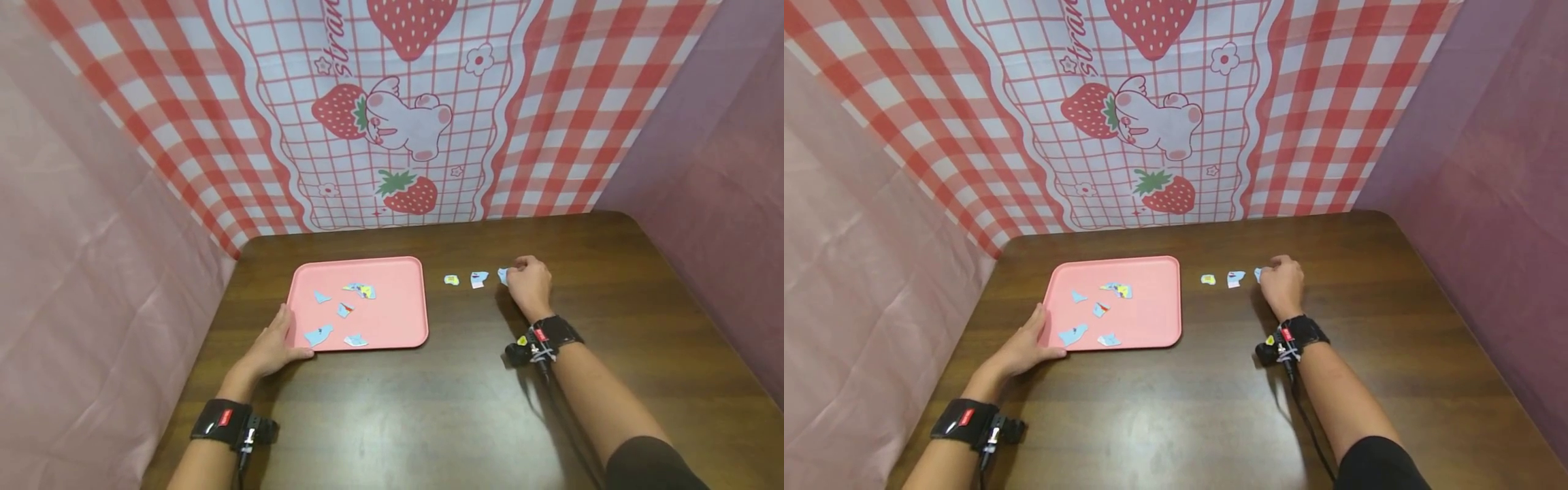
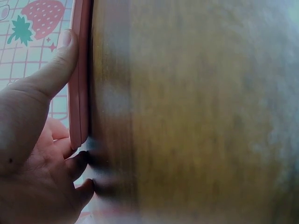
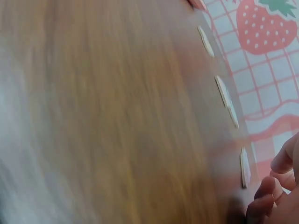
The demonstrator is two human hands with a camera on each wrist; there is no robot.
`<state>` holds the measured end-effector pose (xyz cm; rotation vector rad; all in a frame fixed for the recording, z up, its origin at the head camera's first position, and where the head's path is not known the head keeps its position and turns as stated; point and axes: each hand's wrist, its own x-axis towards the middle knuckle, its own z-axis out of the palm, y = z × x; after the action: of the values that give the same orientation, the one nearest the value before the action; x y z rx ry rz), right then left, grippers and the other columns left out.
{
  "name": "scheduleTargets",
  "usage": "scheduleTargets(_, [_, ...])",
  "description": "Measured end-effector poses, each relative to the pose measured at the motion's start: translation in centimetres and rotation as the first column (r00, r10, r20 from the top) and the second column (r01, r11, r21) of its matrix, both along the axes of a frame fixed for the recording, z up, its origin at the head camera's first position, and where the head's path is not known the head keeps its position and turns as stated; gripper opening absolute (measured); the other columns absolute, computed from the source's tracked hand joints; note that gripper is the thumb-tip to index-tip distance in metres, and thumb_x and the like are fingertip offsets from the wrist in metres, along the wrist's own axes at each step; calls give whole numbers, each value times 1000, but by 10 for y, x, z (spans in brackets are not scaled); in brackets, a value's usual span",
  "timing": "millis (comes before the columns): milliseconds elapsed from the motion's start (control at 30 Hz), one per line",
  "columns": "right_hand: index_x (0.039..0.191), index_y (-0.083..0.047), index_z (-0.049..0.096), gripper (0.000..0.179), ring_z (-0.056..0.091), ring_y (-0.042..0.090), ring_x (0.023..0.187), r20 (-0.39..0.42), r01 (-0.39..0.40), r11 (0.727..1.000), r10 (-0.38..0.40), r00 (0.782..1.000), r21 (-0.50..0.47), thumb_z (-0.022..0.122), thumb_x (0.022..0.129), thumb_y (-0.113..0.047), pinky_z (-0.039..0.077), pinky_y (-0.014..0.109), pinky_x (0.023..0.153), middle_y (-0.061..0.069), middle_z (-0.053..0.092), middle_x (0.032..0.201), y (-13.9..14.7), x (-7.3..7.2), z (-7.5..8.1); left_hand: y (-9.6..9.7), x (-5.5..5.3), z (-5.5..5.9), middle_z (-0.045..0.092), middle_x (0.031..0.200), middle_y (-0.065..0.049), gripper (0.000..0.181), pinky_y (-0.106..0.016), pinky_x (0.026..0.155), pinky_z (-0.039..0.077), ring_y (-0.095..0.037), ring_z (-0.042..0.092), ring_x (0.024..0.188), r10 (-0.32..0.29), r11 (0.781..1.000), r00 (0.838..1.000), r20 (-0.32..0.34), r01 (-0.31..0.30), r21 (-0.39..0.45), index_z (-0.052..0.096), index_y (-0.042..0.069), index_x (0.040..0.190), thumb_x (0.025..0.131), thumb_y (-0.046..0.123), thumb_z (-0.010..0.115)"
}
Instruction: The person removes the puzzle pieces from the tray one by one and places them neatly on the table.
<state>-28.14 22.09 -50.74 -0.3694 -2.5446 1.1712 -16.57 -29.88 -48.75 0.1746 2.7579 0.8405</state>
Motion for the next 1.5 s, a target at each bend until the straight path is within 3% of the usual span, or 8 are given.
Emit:
scheduleTargets(300, [111,4,69,33,57,42,100,-36,-56,998,56,998,21,53,87,-12,43,52,88,22,61,101,-26,3,5,-1,1,-1,-3,163,-32,123,-67,116,8,-45,4,151,-2,1000,1000,-1,2,-3,3,-11,156,83,50,80])
scheduleTargets(733, [109,0,71,31,58,36,92,-72,-135,990,137,988,35,53,85,-11,46,47,81,15,61,96,-73,9,17,-4,-4,4,0,162,-35,118,-67,115,14,-48,8,150,-39,998,999,-34,37,-44,8,-14,155,84,47,79])
scheduleTargets(1000, [104,-1,73,30,60,30,82,-68,-257,963,263,962,78,56,81,-10,47,43,73,10,63,88,-108,11,25,-5,-5,0,-4,164,-31,119,-66,116,12,-46,6,151,-22,999,1000,8,23,-40,6,-11,156,84,51,77])
scheduleTargets(1167, [101,-2,74,27,61,27,79,-55,-383,913,394,918,142,55,83,-8,49,42,71,9,64,86,-130,13,25,-6,-5,0,-5,164,-29,119,-66,116,12,-46,6,151,-16,999,999,34,18,-38,6,-10,157,85,52,77])
scheduleTargets(1367, [100,-2,74,21,62,25,80,2,-561,802,573,820,204,58,86,-5,51,37,73,9,66,88,-152,15,26,-5,-6,1,-5,164,-31,119,-66,116,12,-47,8,150,-23,999,999,41,25,-43,6,-11,156,84,51,78])
scheduleTargets(1500, [101,-2,74,21,59,20,75,31,-624,760,630,776,182,59,86,-4,49,33,66,7,65,86,-162,16,29,-7,-7,1,-4,163,-31,119,-66,116,13,-47,9,150,-28,998,999,22,29,-48,6,-12,156,84,50,78])
